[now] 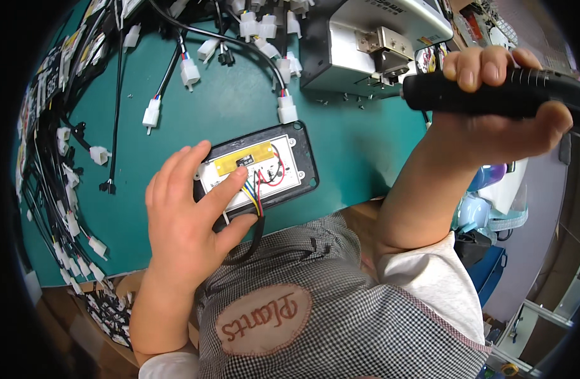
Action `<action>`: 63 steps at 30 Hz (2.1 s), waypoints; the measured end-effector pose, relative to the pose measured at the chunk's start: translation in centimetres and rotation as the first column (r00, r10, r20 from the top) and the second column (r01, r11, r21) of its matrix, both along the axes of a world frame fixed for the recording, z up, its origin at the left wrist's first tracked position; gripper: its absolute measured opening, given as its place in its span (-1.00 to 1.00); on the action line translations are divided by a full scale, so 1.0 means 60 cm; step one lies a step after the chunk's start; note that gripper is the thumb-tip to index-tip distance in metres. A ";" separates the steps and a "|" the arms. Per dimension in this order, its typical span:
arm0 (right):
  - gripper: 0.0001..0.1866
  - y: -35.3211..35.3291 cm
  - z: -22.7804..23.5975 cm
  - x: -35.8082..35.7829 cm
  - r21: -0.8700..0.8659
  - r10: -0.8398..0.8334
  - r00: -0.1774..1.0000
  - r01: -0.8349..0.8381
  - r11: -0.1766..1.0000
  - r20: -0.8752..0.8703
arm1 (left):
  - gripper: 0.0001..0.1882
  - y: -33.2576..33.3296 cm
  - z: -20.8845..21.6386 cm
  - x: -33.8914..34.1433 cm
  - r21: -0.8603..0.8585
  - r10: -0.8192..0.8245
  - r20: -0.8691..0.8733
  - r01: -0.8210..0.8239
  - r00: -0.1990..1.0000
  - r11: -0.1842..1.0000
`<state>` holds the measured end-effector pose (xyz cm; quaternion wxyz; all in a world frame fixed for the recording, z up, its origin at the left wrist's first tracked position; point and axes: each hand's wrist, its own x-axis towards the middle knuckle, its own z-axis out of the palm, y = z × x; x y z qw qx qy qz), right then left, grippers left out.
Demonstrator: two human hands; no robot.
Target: The person repeatedly picks up small electronic devices with attached wires from a pile on a green table. Using a black electric screwdriver, they tighten screws on the device's casing. After securing the casing, they place the device back onto the table and repeat the process with another unit.
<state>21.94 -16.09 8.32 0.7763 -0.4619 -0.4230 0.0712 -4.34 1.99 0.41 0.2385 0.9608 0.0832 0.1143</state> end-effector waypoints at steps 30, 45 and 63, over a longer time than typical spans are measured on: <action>-0.15 0.167 -0.094 -0.249 0.042 0.467 0.873 -0.477 0.878 0.141 | -0.28 0.051 -0.039 -0.030 -0.338 -0.019 0.209 0.091 0.978 0.937; -0.27 0.171 -0.102 -0.267 0.066 0.475 0.875 -0.482 0.874 0.095 | -0.36 0.047 -0.035 -0.020 -0.257 -0.043 0.170 0.087 0.985 0.963; -0.33 0.096 0.012 -0.172 0.452 0.516 0.841 -0.402 0.797 -0.162 | -0.59 0.240 0.281 -0.004 0.700 -0.406 0.362 0.043 0.839 0.713</action>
